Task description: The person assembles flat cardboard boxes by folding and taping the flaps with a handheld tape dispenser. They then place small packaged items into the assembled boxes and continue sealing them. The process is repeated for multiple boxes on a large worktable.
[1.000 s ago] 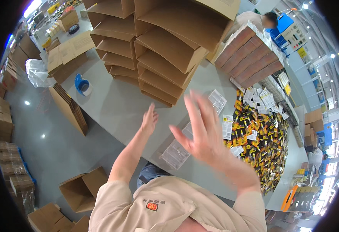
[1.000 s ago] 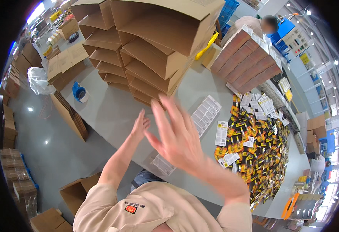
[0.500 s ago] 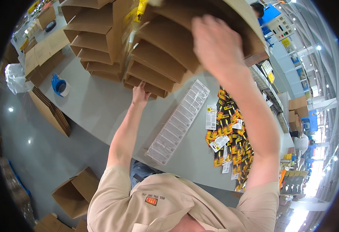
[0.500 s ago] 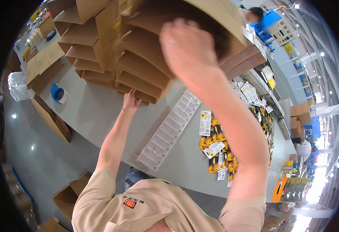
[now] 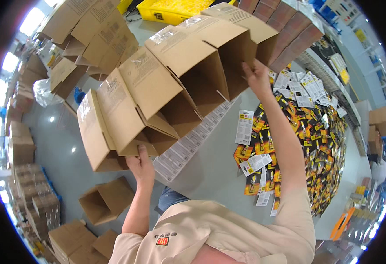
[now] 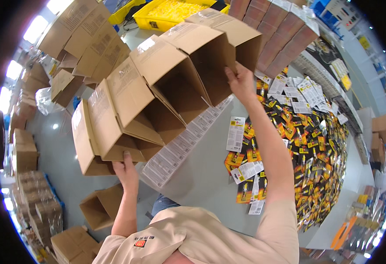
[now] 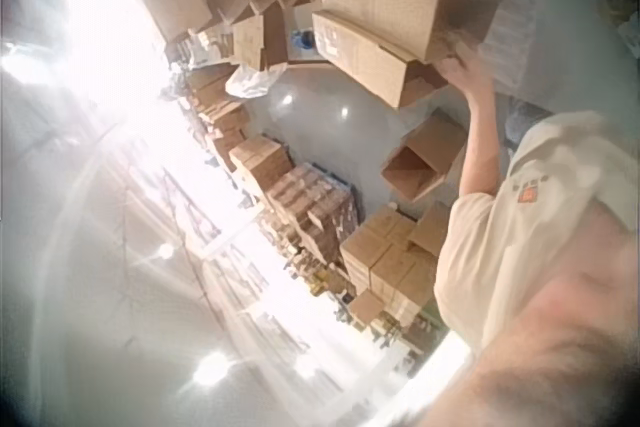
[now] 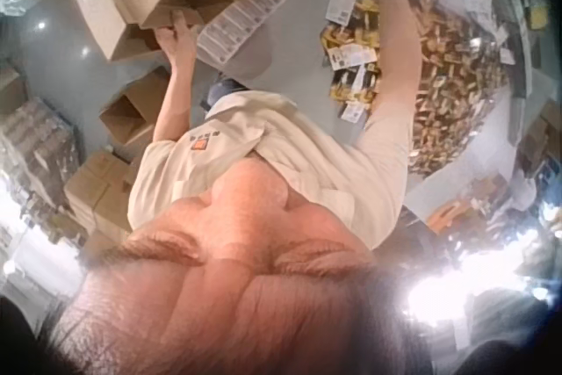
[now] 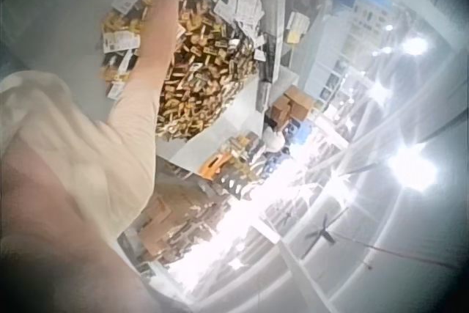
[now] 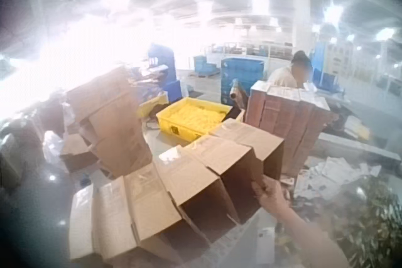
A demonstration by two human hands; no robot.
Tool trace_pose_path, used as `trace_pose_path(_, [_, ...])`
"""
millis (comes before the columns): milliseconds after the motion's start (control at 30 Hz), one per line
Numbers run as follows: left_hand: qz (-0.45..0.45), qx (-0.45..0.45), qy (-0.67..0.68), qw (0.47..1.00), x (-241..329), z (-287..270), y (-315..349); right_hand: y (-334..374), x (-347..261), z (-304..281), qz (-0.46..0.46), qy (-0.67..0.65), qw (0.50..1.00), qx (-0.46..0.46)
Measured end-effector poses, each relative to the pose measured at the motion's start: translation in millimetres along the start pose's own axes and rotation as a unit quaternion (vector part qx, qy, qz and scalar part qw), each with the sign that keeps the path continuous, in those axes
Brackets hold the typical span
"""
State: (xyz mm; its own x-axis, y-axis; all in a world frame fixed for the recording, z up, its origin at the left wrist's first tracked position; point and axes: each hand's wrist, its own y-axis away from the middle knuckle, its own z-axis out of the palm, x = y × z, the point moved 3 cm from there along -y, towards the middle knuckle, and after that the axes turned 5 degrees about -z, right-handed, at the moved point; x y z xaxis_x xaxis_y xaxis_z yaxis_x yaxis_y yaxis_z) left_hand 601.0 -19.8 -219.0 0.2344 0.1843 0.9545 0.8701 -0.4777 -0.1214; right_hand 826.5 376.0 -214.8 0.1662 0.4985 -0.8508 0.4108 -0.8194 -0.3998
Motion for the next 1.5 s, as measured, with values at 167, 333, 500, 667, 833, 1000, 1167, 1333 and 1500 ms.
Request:
trace_pose_path(167, [-0.093,-0.059,-0.132,0.985,-76.2,47.2,39.5,-5.1,95.9,52.9,0.042,0.062,0.995,-0.061])
trace_pose_path(333, [-0.081,-0.142,-0.305,0.938,-90.8,58.2,64.4,-7.2,118.0,54.5,0.100,0.052,0.987,-0.113])
trace_pose_path(500, [-0.003,-0.200,-0.526,0.827,-101.9,55.9,87.3,-12.7,100.5,50.4,0.043,0.134,0.982,-0.123])
trace_pose_path(667, [0.000,-0.222,-0.531,0.818,-122.2,36.3,58.9,-0.8,101.5,55.8,0.047,0.117,0.985,-0.119])
trace_pose_path(833, [-0.006,-0.248,-0.504,0.827,-116.7,33.7,41.7,8.6,94.1,60.8,-0.003,0.174,0.982,-0.071])
trace_pose_path(1000, [0.019,-0.180,-0.442,0.879,-81.8,15.2,61.6,34.0,36.7,22.1,-0.015,0.289,0.956,-0.052])
trace_pose_path(1167, [-0.019,-0.355,-0.245,0.902,-70.6,-11.0,117.0,160.3,40.3,-7.2,0.172,0.458,0.872,0.022])
trace_pose_path(1333, [-0.128,-0.530,-0.091,0.833,-114.0,14.6,130.6,256.1,85.4,24.3,0.141,0.467,0.872,0.028])
trace_pose_path(1500, [-0.348,-0.460,0.105,0.810,-123.7,64.8,119.5,289.7,-19.6,75.9,0.224,0.362,0.904,0.043])
